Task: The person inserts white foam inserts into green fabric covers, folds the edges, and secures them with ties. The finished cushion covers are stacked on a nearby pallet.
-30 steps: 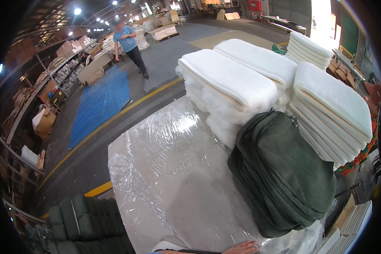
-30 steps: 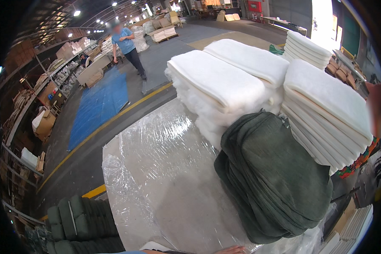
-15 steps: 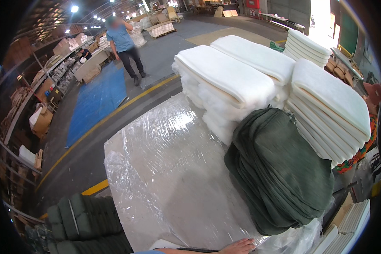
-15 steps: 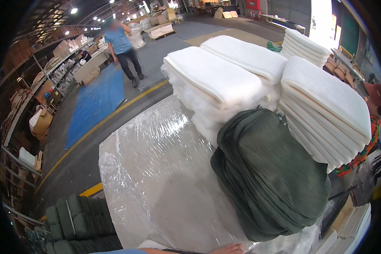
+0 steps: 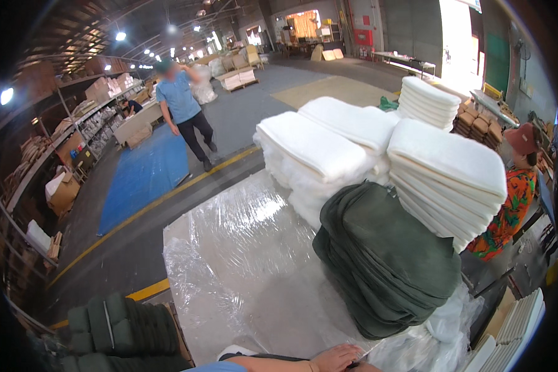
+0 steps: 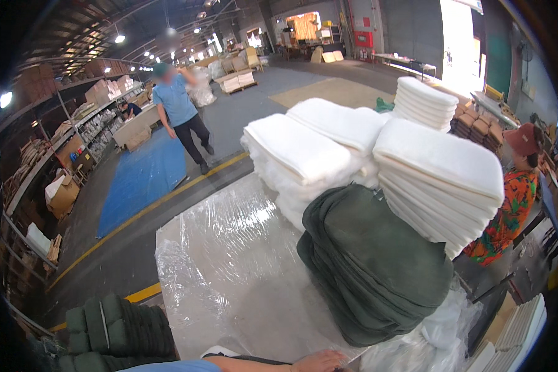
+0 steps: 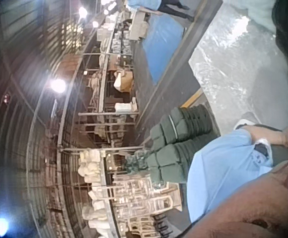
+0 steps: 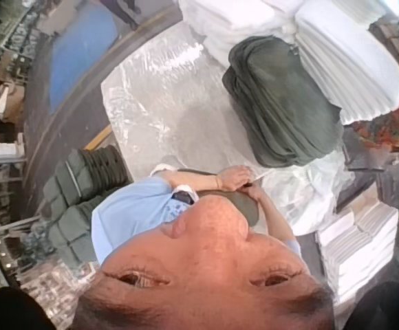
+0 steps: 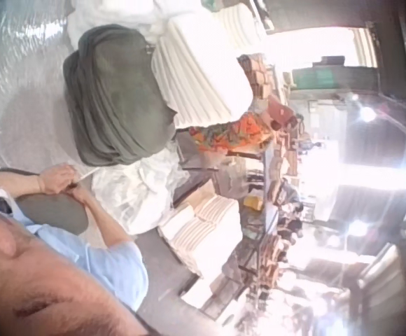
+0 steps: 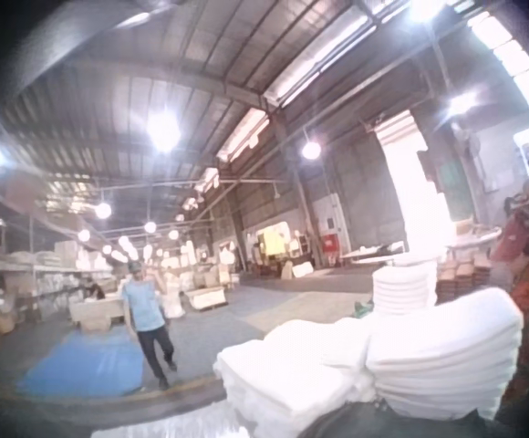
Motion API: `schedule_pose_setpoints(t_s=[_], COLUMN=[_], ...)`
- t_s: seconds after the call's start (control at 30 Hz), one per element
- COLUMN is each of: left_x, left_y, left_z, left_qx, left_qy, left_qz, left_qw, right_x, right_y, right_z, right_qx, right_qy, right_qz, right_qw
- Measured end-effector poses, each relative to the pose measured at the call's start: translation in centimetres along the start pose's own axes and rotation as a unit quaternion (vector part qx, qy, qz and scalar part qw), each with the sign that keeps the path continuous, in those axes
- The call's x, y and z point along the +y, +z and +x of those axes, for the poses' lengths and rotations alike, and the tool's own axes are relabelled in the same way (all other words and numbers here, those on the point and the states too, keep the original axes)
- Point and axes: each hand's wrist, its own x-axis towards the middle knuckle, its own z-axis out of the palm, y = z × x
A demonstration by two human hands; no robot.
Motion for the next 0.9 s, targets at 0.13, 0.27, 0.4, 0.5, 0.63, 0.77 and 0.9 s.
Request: schedule_pose_setpoints(t_s=[0.13,0.27,0.4,0.5,0.63,0.77,0.9], left_x=[-0.4,3.4,12.0,15.7,19.5,17.6,16.6], left_y=[-4.7,-18.1,-29.3,-27.0,-14.3,-9.9,-14.6], left_z=[0.6,-2.3,-14.0,-24.6,-25.5,-20.4,-15.0], left_qx=[-0.260,-0.111,0.365,0.591,0.310,0.309,0.403], left_qy=[-0.243,-0.354,-0.471,-0.551,-0.528,-0.457,-0.416], left_qz=[-0.210,-0.132,0.081,-0.164,-0.627,-0.678,-0.581], left_qw=[0.910,0.919,0.799,0.566,0.481,0.487,0.572], right_x=[1.2,3.5,5.1,6.8,3.6,1.0,-3.4], right_y=[0.3,0.8,2.6,3.3,5.0,4.9,8.3], right_z=[1.0,-0.7,-1.7,-2.2,-4.6,-7.0,-6.5], right_qx=[0.024,0.035,0.022,0.050,0.064,0.129,0.225], right_qy=[-0.008,0.045,0.141,0.177,0.184,0.027,-0.163], right_qz=[-0.069,-0.051,0.065,0.117,0.168,0.150,0.166], right_qw=[0.997,0.997,0.988,0.976,0.966,0.980,0.946])
